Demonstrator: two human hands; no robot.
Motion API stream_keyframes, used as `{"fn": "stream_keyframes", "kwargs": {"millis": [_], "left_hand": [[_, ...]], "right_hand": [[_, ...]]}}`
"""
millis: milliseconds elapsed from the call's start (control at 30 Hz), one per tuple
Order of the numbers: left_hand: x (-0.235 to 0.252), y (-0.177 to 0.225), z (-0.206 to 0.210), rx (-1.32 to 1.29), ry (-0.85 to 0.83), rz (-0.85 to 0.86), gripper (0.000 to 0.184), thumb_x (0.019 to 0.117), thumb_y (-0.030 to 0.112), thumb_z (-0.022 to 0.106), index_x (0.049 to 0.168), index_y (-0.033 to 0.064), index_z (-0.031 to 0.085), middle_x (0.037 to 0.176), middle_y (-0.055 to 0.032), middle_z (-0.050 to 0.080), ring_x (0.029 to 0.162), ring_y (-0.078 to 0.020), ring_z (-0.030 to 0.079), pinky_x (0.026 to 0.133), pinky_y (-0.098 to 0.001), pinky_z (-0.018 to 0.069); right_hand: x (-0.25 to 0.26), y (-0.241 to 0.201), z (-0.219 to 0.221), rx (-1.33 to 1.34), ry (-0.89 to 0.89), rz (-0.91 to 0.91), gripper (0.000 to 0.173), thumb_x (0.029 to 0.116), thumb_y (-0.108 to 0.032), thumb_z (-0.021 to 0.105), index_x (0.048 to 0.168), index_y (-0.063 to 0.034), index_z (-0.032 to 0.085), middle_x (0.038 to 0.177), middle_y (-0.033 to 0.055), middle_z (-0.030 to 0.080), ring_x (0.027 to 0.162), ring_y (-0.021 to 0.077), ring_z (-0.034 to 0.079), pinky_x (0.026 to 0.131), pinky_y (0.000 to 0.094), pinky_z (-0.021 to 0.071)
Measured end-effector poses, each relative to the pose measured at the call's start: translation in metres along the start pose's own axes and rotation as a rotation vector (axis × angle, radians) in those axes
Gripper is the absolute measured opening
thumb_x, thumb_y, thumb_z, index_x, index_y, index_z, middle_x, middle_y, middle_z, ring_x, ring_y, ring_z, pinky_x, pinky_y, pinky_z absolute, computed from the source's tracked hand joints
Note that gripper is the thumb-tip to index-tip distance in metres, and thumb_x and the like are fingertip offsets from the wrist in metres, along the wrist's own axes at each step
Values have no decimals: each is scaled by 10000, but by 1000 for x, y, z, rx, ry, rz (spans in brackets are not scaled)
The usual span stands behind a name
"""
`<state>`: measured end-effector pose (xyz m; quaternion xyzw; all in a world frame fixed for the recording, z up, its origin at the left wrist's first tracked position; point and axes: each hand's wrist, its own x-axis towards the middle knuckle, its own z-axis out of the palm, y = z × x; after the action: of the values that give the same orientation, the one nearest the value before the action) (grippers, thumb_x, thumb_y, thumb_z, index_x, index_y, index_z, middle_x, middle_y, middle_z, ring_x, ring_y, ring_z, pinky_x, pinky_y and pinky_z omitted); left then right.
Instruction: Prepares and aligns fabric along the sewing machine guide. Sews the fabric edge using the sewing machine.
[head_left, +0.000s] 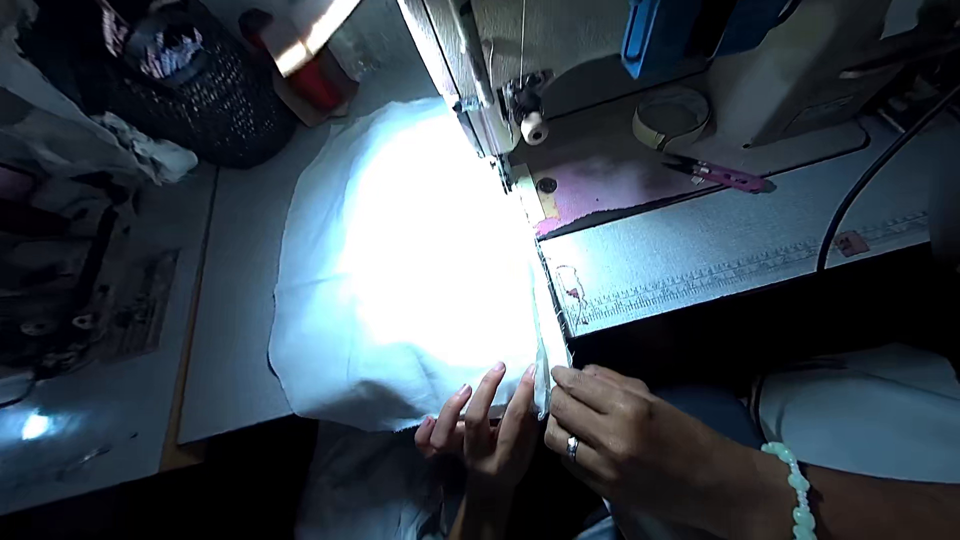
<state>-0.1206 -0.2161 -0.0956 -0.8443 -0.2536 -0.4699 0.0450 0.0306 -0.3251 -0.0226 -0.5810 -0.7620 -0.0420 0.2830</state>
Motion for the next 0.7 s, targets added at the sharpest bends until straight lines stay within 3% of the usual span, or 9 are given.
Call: {"fn": "stream_keyframes", "kwargs": {"millis": [67,167,367,533,700], "left_hand": [[3,0,0,-8,35,10,135,1020,296,599,1127,313,681,1229,96,600,1304,-96,431,1162,-376,150],[12,-2,-5,20,52,59,140,1031,309,569,1113,290,681,1181,85,607,1285,-102,442,1182,-384,132],[21,-13,-13,44,38,204,196,983,304,644,1178,292,661,1337,130,571,1408,-73,357,1211,-410,69],[25,-18,-12,33,51,299,206,976,259,661,1182,259,645,1302,117,617,1362,-83,420,1204,-413,89],[26,-21,-12,46,28,332,225,999,274,625,1224,266,632,1301,112,609,1341,-88,425,1201,-396,82]], "right_hand": [[3,2,-2,44,22,-30,238,1013,-73,497,911,-35,709,918,113,698,912,268,673,810,373,543],[11,5,-8,44,113,-114,217,1009,-59,509,943,-6,709,933,142,728,960,288,703,915,360,548],[2,12,-7,20,88,-149,217,986,18,523,875,8,709,904,135,729,971,280,703,942,374,545],[-10,4,-5,-109,24,-155,216,1005,-2,502,982,13,716,1013,140,745,1079,282,696,1026,350,511],[-14,11,4,-36,95,-232,199,1006,30,490,964,25,684,985,170,717,1021,299,686,1040,366,493]]}}
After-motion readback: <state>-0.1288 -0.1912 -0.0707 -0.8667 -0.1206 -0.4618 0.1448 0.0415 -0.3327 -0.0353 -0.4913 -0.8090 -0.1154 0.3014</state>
